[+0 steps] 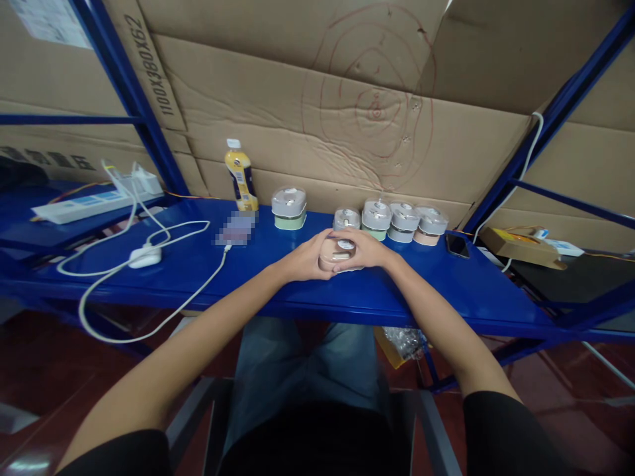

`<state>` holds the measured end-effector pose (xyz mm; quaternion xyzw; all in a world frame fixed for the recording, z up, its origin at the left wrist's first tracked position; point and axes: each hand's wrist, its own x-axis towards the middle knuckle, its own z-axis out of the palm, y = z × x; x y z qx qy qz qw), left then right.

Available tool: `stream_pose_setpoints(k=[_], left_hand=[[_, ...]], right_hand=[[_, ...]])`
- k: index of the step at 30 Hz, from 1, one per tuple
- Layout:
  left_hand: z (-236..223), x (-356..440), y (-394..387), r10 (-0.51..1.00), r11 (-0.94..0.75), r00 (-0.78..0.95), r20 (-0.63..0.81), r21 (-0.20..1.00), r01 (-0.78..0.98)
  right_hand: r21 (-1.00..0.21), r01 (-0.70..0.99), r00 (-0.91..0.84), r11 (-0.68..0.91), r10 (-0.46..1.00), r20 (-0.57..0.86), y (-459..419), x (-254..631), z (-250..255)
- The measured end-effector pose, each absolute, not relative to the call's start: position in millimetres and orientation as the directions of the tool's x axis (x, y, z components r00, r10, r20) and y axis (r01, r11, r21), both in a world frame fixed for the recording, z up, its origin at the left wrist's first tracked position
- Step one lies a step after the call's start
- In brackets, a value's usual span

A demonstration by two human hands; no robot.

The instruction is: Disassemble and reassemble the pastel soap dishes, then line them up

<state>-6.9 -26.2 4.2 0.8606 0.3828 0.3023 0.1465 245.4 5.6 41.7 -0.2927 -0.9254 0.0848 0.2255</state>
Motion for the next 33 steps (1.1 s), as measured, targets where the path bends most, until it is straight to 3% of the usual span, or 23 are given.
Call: stream_pose_setpoints(k=[8, 12, 16, 20, 26, 33], left_hand=[[7, -6, -32, 0.776, -0.631, 0.523, 0.353, 0.427, 0.648], [11, -8, -32, 0.788, -0.615, 0.512, 0.343, 0.406, 0.675], [15, -11, -49, 0.812, -0.556, 0.449, 0.372, 0.262, 0.789], [16, -15, -84, 0.853, -0.382, 0.304, 0.424, 0.109, 0.918], [16, -12, -96, 0.907, -0.097, 0.044, 0.419, 0.105, 0.990], [25, 16, -20, 0.913, -0.083, 0.016, 0.408, 0.149, 0.985]], right_hand=[[-0.337, 0.492, -0.748, 0.802, 0.588, 0.307, 7, 240, 46], [-0.347, 0.505, -0.705, 0.790, 0.610, 0.362, 10, 243, 37], [-0.356, 0.552, -0.609, 0.754, 0.656, 0.446, 9, 249, 30], [-0.333, 0.587, -0.570, 0.738, 0.669, 0.477, 6, 248, 28], [-0.323, 0.656, -0.501, 0.682, 0.714, 0.490, 4, 242, 30], [-0.396, 0.702, -0.408, 0.592, 0.790, 0.457, 0, 253, 36]])
